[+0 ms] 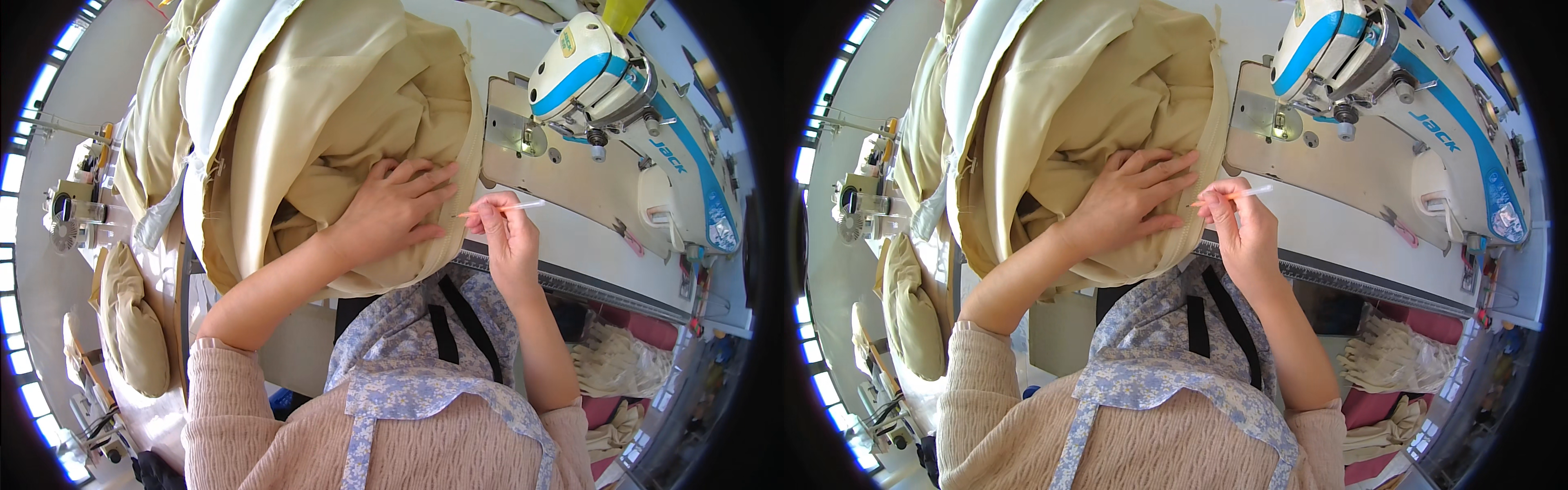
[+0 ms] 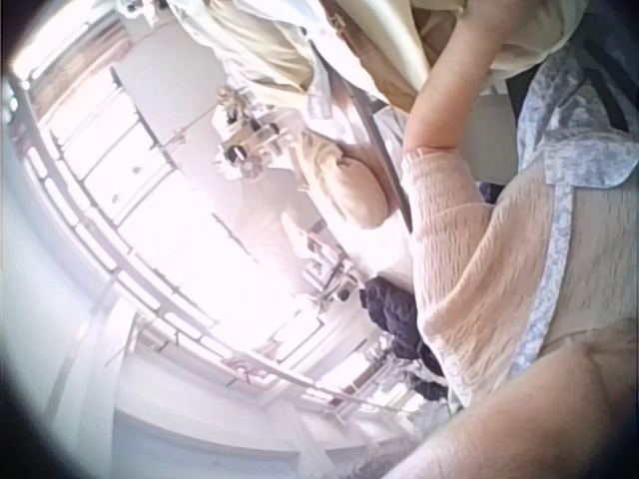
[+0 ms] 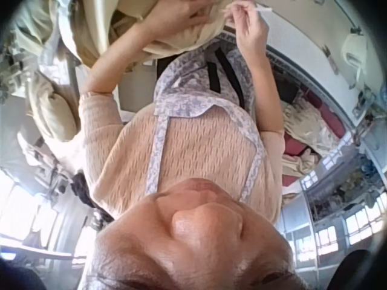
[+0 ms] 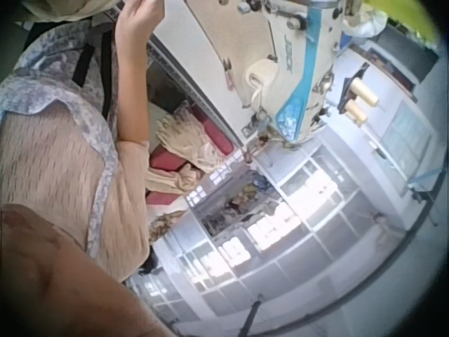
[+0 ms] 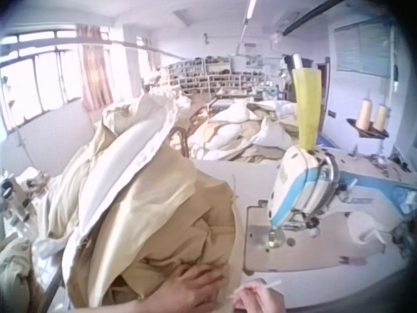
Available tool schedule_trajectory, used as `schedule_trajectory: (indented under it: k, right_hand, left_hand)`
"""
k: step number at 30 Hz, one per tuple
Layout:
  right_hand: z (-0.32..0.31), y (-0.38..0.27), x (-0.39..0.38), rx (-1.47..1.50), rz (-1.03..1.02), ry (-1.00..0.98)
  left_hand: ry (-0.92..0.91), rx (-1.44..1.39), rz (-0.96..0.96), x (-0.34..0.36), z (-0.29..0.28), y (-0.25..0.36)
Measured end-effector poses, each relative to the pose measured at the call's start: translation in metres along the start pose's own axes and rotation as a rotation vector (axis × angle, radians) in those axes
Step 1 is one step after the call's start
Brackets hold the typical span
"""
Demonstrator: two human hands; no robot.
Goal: The person sews a zipper onto a beige fabric item using a sewing machine. They repeatedly align the zipper, sew along its length, and trim excess thread. The person also uses a seam ripper to remove stitches and adjusts the fabric throughout.
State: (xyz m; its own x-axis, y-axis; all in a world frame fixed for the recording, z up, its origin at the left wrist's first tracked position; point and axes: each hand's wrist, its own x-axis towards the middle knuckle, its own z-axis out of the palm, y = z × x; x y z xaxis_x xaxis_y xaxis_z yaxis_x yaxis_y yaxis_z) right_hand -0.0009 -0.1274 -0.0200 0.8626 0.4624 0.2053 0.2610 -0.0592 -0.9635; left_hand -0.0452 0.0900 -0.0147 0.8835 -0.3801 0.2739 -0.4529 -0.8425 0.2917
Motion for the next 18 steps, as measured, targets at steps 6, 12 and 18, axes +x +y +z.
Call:
schedule_trajectory:
  k: [6, 12, 18]
  right_hand:
    - [0.012, 0.018, 0.010, -0.094, -0.063, -0.008]
    - [0.013, 0.018, 0.010, -0.144, -0.043, -0.025]
    - [0.014, 0.018, 0.012, -0.235, -0.068, -0.048]
  left_hand:
    - [0.014, 0.009, -0.005, 0.001, 0.002, -0.001]
    - [0.019, 0.013, -0.009, 0.001, 0.003, -0.002]
    - [0.022, 0.014, -0.010, 0.002, 0.004, -0.002]
